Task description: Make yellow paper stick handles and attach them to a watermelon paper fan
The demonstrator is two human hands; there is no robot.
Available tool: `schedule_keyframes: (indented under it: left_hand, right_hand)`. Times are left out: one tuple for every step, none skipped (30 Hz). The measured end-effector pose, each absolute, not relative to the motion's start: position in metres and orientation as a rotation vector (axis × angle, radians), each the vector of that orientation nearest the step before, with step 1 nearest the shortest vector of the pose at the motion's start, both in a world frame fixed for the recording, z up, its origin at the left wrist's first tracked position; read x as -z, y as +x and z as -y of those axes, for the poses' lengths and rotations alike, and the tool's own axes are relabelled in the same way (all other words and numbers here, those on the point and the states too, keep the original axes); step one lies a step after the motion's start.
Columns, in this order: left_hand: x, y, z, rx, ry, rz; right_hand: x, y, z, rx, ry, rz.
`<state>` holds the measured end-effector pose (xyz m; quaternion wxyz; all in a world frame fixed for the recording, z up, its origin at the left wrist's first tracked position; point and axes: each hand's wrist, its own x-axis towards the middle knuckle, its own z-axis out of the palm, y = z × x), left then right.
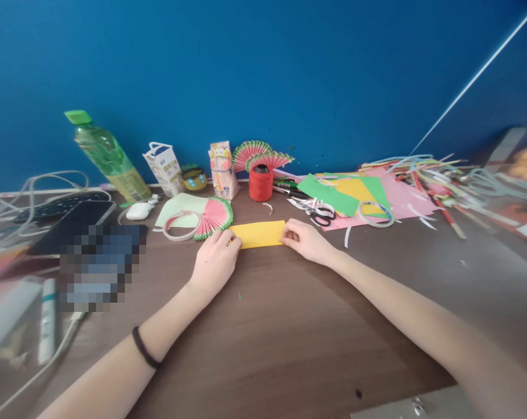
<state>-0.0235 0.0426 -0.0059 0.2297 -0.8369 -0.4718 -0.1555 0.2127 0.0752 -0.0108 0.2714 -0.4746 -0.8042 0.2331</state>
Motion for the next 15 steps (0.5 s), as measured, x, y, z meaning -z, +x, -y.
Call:
schedule_keyframes:
  left_hand:
    - [0.0056,-0.0236,-0.0427,0.425,-2.317,1.296]
    - [0.0055,-0.0238,-0.0426,0.417,-2.328,1.3]
    - [0.0056,-0.024,-0.0424,0.402,-2.338,1.308]
    - [0.0056,-0.0241,-0.042,0.384,-2.343,1.319]
    - [0.0057,-0.0243,-0.0415,0.363,-2.343,1.33]
    - [0.0056,-0.0244,-0.041,0.344,-2.339,1.342]
    - [0.0055,-0.0245,-0.0405,0.329,-2.334,1.352]
    - [0.0054,-0.0246,-0.04,0.321,-2.333,1.361]
    - [0.0053,-0.0246,-0.0396,0.321,-2.335,1.371]
    - [0.0051,-0.0247,-0.0394,0.327,-2.342,1.381]
    - [0.0051,-0.0248,-0.0394,0.334,-2.352,1.388]
    - [0.0051,-0.0248,-0.0396,0.34,-2.358,1.389]
    - [0.0051,-0.0247,-0.04,0.341,-2.36,1.386]
    - [0.0053,-0.0245,-0.0406,0.341,-2.354,1.383]
    - [0.0055,-0.0242,-0.0413,0.339,-2.344,1.379]
  right_hand:
    - [0.0108,0.2127,-0.0749,-0.636,-1.28,2.156]
    - [0.0109,0.2129,-0.0746,-0.642,-1.28,2.15]
    - [0.011,0.2131,-0.0745,-0.643,-1.277,2.148]
    - [0.0112,0.2135,-0.0744,-0.643,-1.268,2.15]
    - [0.0114,0.2139,-0.0743,-0.643,-1.256,2.153]
    - [0.0117,0.2145,-0.0742,-0.645,-1.238,2.159]
    - [0.012,0.2151,-0.0741,-0.648,-1.218,2.165]
    - [0.0123,0.2157,-0.074,-0.652,-1.2,2.172]
    - [0.0126,0.2165,-0.0739,-0.65,-1.186,2.176]
    - [0.013,0.2172,-0.0739,-0.644,-1.172,2.181]
    - [0.0133,0.2178,-0.0739,-0.63,-1.159,2.186]
    - [0.0136,0.2184,-0.0738,-0.614,-1.144,2.191]
    - [0.0138,0.2189,-0.0738,-0.601,-1.129,2.196]
    - [0.0139,0.2192,-0.0737,-0.593,-1.116,2.2]
    - [0.0137,0.2192,-0.0736,-0.591,-1.106,2.206]
